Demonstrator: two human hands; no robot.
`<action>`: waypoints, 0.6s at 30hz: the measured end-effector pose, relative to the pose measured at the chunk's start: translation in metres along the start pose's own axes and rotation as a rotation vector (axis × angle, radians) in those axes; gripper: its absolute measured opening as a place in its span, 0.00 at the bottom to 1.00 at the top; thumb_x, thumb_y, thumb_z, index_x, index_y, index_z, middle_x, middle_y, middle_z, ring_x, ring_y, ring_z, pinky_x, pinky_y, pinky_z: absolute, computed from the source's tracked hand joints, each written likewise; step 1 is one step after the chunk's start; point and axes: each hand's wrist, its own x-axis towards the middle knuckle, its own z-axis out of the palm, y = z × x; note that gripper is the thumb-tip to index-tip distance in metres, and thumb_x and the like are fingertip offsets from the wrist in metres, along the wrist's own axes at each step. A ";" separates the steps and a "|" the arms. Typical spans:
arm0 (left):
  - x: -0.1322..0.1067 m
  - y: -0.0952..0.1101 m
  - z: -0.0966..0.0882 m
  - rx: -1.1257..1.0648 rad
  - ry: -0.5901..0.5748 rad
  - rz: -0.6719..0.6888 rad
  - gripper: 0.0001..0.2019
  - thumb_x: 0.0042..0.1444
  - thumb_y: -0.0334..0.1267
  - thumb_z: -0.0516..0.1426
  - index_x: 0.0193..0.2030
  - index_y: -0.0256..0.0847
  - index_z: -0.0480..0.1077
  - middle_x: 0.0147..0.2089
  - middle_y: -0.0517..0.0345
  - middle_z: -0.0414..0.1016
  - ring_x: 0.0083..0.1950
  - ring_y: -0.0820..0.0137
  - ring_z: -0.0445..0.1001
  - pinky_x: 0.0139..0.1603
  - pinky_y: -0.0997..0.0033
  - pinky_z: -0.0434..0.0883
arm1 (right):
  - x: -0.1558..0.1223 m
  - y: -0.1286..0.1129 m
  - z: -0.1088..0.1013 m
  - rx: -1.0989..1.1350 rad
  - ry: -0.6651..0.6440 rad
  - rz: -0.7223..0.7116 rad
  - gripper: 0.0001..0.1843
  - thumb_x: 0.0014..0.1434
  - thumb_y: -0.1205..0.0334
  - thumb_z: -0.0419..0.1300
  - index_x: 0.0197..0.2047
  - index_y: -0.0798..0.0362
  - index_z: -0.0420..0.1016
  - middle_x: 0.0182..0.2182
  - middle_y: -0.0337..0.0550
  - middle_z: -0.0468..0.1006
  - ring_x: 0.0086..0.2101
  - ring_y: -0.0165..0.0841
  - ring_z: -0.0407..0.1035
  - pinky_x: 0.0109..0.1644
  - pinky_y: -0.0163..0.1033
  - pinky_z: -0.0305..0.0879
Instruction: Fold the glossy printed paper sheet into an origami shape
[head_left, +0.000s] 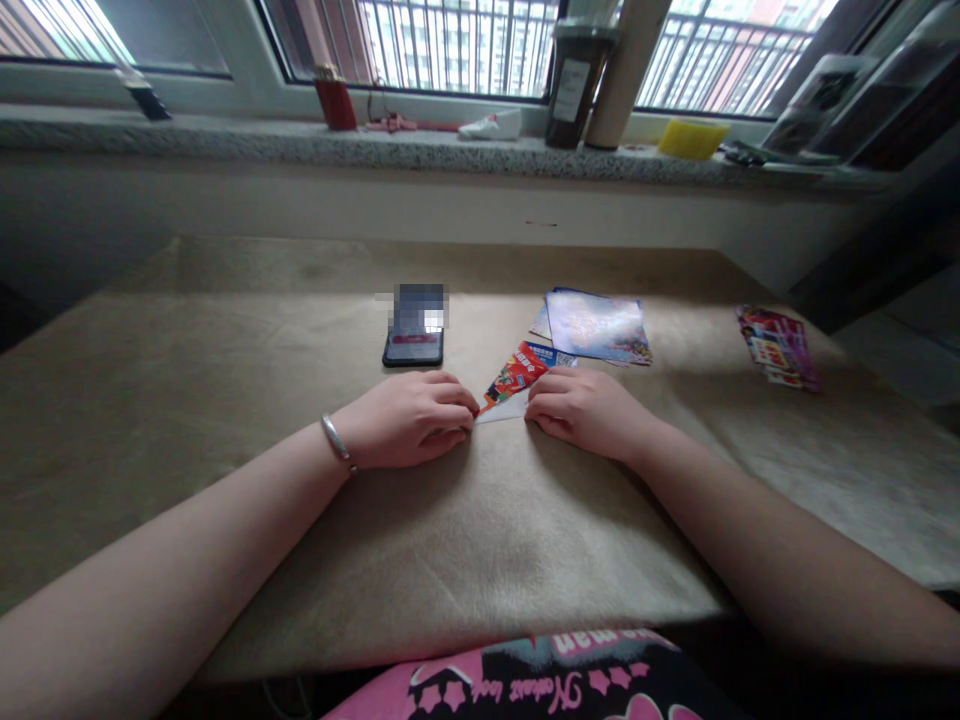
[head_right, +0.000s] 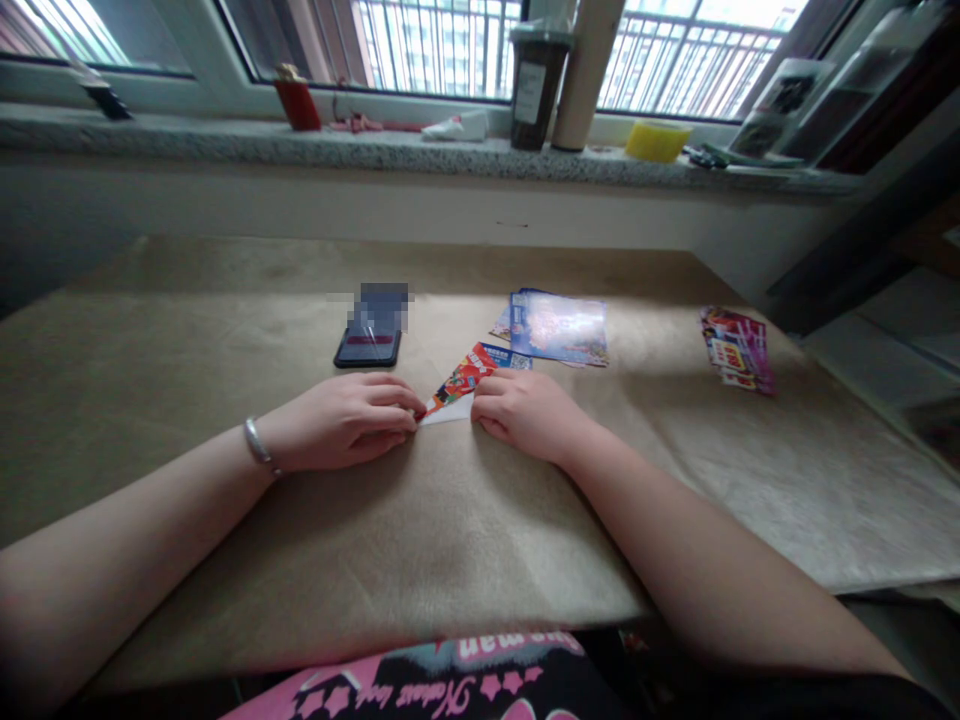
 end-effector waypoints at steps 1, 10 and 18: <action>0.000 0.000 0.000 -0.001 0.006 -0.001 0.09 0.61 0.34 0.51 0.39 0.40 0.72 0.46 0.53 0.75 0.47 0.67 0.70 0.47 0.66 0.71 | -0.001 0.001 0.000 0.000 -0.001 0.003 0.10 0.59 0.68 0.54 0.32 0.52 0.77 0.33 0.44 0.78 0.35 0.33 0.68 0.37 0.37 0.61; -0.001 -0.001 0.001 0.002 -0.010 -0.011 0.08 0.60 0.34 0.51 0.38 0.40 0.72 0.47 0.53 0.75 0.47 0.66 0.70 0.47 0.66 0.71 | -0.008 0.007 -0.005 0.004 -0.021 0.016 0.11 0.60 0.67 0.53 0.32 0.52 0.77 0.34 0.43 0.78 0.35 0.34 0.69 0.38 0.38 0.62; -0.003 -0.001 0.002 -0.013 -0.003 -0.012 0.07 0.61 0.34 0.51 0.35 0.39 0.70 0.47 0.53 0.74 0.48 0.66 0.70 0.47 0.67 0.70 | -0.013 0.012 -0.009 0.012 -0.011 0.039 0.10 0.57 0.69 0.54 0.30 0.51 0.77 0.33 0.42 0.78 0.34 0.33 0.69 0.37 0.37 0.63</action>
